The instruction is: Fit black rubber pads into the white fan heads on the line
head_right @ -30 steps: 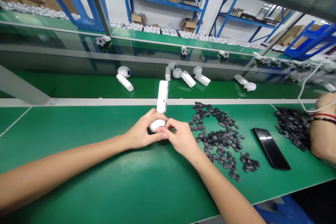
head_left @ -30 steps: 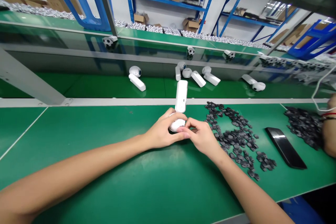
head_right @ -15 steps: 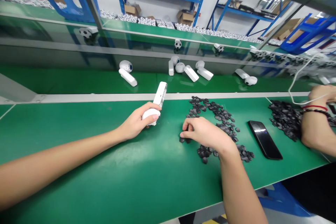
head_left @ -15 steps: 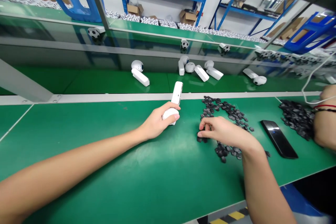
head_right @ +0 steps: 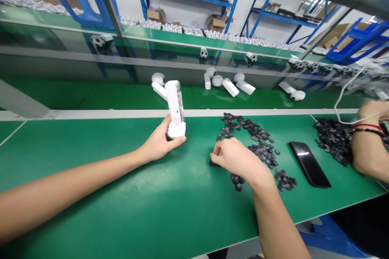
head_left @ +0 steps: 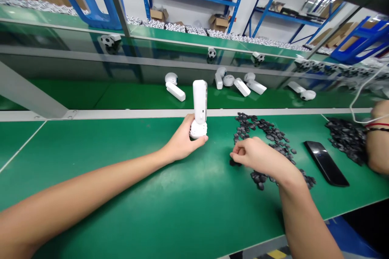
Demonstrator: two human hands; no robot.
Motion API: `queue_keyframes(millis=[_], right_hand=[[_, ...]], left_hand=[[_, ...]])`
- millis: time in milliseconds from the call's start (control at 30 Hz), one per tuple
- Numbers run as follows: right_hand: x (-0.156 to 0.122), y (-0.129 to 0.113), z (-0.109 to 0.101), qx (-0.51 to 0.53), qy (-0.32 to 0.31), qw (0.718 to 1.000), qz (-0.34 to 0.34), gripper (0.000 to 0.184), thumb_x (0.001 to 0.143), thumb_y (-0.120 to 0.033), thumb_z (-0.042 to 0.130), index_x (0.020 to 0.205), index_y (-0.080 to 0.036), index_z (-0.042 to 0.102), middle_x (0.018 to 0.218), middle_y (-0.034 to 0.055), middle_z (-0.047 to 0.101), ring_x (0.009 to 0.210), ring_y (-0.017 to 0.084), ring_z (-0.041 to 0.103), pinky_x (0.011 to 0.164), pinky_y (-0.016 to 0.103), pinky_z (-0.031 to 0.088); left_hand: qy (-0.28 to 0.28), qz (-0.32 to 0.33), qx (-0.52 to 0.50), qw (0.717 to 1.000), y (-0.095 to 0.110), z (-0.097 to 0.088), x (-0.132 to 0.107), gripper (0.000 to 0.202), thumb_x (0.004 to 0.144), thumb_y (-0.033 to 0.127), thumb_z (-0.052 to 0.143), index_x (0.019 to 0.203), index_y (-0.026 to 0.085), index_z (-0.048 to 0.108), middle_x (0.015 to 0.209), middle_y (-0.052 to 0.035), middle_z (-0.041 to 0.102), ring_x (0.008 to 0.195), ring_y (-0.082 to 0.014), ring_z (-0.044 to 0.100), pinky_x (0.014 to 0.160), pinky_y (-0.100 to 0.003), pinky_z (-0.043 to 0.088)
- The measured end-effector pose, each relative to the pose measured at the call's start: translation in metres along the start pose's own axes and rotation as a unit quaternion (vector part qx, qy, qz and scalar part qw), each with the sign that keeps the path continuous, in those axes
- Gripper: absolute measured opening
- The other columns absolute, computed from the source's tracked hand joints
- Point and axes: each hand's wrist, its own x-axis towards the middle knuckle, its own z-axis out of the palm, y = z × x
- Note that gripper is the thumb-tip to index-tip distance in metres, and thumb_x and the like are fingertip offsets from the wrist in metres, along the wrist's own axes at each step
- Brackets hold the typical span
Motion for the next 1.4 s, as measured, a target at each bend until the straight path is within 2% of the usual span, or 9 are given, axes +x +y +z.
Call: queue_keyframes(millis=[100,167,333,600,867,1033,1200,1333,1400], right_hand=[[0.002,-0.008,0.002,0.124,0.025,0.992,-0.011,0.02,0.092,-0.037,0.068,0.082,-0.023,0.078,0.073,0.0037,0.078,0.064,0.021,0.073,0.059,0.03,0.055],[0.006,-0.016,0.006,0.25,0.038,0.967,-0.017,0.025,0.09,-0.044,0.073,0.094,-0.021,0.079,0.083,0.0064,0.081,0.076,0.024,0.078,0.067,0.031,0.061],[0.019,-0.032,0.022,0.403,0.056,0.913,-0.018,0.034,0.082,-0.05,0.083,0.085,-0.018,0.074,0.075,0.0061,0.079,0.072,0.021,0.078,0.068,0.03,0.065],[0.026,-0.038,0.041,0.424,0.057,0.904,-0.01,0.034,0.076,-0.045,0.089,0.077,-0.017,0.069,0.069,0.0038,0.076,0.06,0.017,0.073,0.059,0.026,0.061],[0.032,-0.04,0.05,0.414,0.08,0.906,0.023,0.038,0.073,-0.047,0.089,0.068,-0.019,0.063,0.061,0.0006,0.07,0.054,0.017,0.07,0.05,0.025,0.057],[0.034,-0.035,0.056,0.415,0.064,0.908,0.016,0.034,0.079,-0.047,0.084,0.077,-0.018,0.066,0.063,0.0002,0.07,0.053,0.016,0.071,0.049,0.024,0.056],[0.034,-0.035,0.057,0.416,0.062,0.907,-0.028,0.04,0.083,-0.052,0.081,0.073,-0.02,0.06,0.063,-0.0006,0.069,0.056,0.016,0.07,0.053,0.025,0.057],[0.038,-0.029,0.043,0.38,0.076,0.916,-0.1,0.045,0.099,-0.06,0.058,0.083,-0.019,0.065,0.075,0.0033,0.074,0.068,0.018,0.074,0.065,0.028,0.06],[0.039,-0.019,0.03,0.358,0.118,0.92,-0.107,0.052,0.105,-0.062,0.045,0.091,-0.018,0.069,0.08,0.0054,0.076,0.071,0.017,0.073,0.067,0.028,0.058]], left_hand=[[-0.034,0.015,0.029,0.999,0.003,0.0,-0.001,0.053,0.088,0.033,0.074,0.134,0.019,0.051,0.127,-0.0114,0.062,0.113,-0.0279,0.061,0.099,-0.042,0.048],[-0.063,0.018,0.028,0.997,0.005,0.001,-0.003,0.051,0.089,0.035,0.074,0.132,0.021,0.051,0.12,-0.0085,0.065,0.104,-0.0254,0.062,0.091,-0.038,0.05],[-0.098,0.05,0.019,0.994,0.007,0.003,-0.004,0.048,0.086,0.028,0.074,0.128,0.021,0.052,0.12,-0.0077,0.064,0.104,-0.0245,0.062,0.088,-0.035,0.051],[-0.093,0.062,0.043,0.993,0.01,0.005,-0.008,0.046,0.082,0.019,0.07,0.125,0.021,0.055,0.118,-0.0079,0.063,0.11,-0.0271,0.061,0.093,-0.039,0.052],[-0.064,0.021,0.035,0.997,0.016,0.008,-0.006,0.042,0.087,0.049,0.079,0.112,0.022,0.06,0.109,-0.0054,0.064,0.103,-0.026,0.061,0.089,-0.039,0.05],[-0.071,0.028,0.04,0.996,0.016,0.005,-0.006,0.039,0.087,0.049,0.079,0.11,0.022,0.065,0.107,-0.0052,0.064,0.102,-0.0259,0.061,0.089,-0.039,0.05],[-0.075,-0.004,0.01,0.997,0.014,0.008,-0.008,0.042,0.086,0.049,0.08,0.113,0.021,0.063,0.106,-0.0053,0.066,0.097,-0.0243,0.063,0.085,-0.036,0.052],[-0.044,-0.059,-0.079,0.994,0.01,0.011,0.001,0.046,0.09,0.054,0.072,0.12,0.02,0.061,0.1,-0.0049,0.069,0.084,-0.02,0.064,0.073,-0.031,0.053],[-0.003,-0.088,-0.083,0.993,0.006,0.003,0.011,0.05,0.088,0.057,0.071,0.12,0.019,0.064,0.098,-0.0054,0.07,0.077,-0.0188,0.064,0.064,-0.028,0.051]])
